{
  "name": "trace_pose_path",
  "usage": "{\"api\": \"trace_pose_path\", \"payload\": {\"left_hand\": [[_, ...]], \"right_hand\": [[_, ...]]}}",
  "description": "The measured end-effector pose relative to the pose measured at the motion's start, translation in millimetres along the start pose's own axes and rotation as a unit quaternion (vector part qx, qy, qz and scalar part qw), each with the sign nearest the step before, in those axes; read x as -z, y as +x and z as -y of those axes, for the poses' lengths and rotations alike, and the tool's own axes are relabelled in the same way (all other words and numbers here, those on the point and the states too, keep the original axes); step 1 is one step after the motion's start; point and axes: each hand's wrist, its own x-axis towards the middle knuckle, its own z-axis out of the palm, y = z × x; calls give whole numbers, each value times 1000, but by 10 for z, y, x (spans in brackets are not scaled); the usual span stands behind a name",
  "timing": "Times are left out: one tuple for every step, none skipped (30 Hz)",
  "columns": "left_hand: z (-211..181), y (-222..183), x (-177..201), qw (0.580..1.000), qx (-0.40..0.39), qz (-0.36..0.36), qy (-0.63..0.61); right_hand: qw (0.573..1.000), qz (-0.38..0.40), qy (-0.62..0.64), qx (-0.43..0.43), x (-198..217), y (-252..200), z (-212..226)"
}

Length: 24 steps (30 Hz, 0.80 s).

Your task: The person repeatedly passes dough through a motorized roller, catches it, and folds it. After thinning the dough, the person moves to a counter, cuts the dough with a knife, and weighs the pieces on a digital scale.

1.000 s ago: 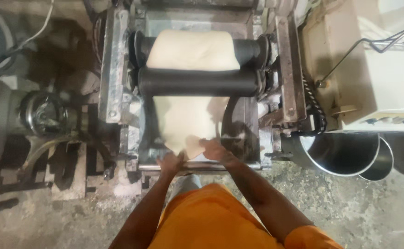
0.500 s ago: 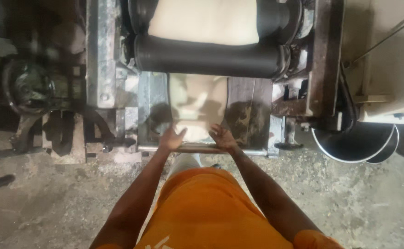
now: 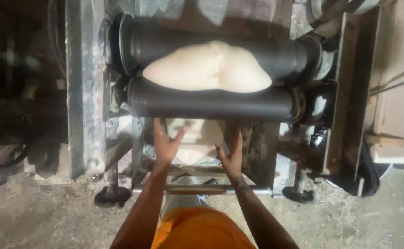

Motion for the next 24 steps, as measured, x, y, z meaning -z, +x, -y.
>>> {"api": "trace_pose_path", "payload": {"left_hand": [[156, -17, -27, 999, -30, -10, 18], [323, 16, -62, 997, -63, -22, 36], [497, 105, -104, 993, -96, -34, 54], [664, 306, -147, 993, -115, 14, 8], [817, 616, -195, 988, -135, 62, -37], [978, 898, -257, 979, -151, 113, -82], [1113, 1242, -325, 976, -135, 141, -91], [1172, 1690, -430, 978, -110, 157, -85], [1194, 2104, -533, 982, -77, 160, -65], [1267, 2266, -652, 986, -43, 153, -43], [1339, 2276, -748, 989, -11, 146, -27], [1345, 2186, -841, 991, -1, 133, -17], [1389, 1908, -874, 992, 12, 125, -9], [1385, 1567, -877, 993, 16, 114, -10], [1350, 1102, -848, 993, 27, 113, -18], [1320, 530, -773, 991, 50, 124, -26], [1243, -51, -678, 987, 77, 138, -36], [1102, -521, -606, 980, 112, 154, -47], [910, -857, -550, 973, 152, 168, -56], [673, -1059, -501, 965, 186, 175, -64], [402, -1109, -483, 960, 216, 164, -64], [111, -1036, -483, 949, 276, 142, -54], [-184, -966, -493, 963, 209, 152, -78], [-467, -883, -488, 972, 139, 160, -100]], "right_hand": [[1000, -6, -12, 28, 6, 25, 15], [998, -13, -22, 58, -4, 92, 10], [999, 11, 33, 11, -9, 212, -23], [997, 25, 74, -24, -28, 370, -77], [992, 39, 106, -53, -24, 566, -160], [989, 54, 118, -72, -10, 722, -275], [985, 69, 126, -93, -10, 865, -414], [981, 84, 136, -107, -48, 1117, -563], [977, 100, 145, -123, -90, 1318, -725], [971, 112, 149, -152, -99, 1349, -916], [963, 126, 153, -181, -123, 1324, -1113], [956, 135, 154, -210, -154, 1269, -1300], [948, 142, 155, -239, -200, 1076, -1465], [941, 151, 158, -260, -244, 931, -1587], [932, 157, 165, -281, -267, 719, -1664], [922, 162, 175, -306, -267, 364, -1681], [911, 171, 178, -332, -222, 25, -1627], [898, 181, 182, -357, -130, -266, -1494], [889, 191, 179, -375, -13, -509, -1286], [912, 195, 98, -347, 112, -611, -1033], [927, 198, 16, -317, 262, -696, -725], [936, 198, -65, -283, 391, -724, -402], [987, 78, -59, -125, 497, -696, -81], [997, -37, -47, 44, 564, -609, 216]]}}
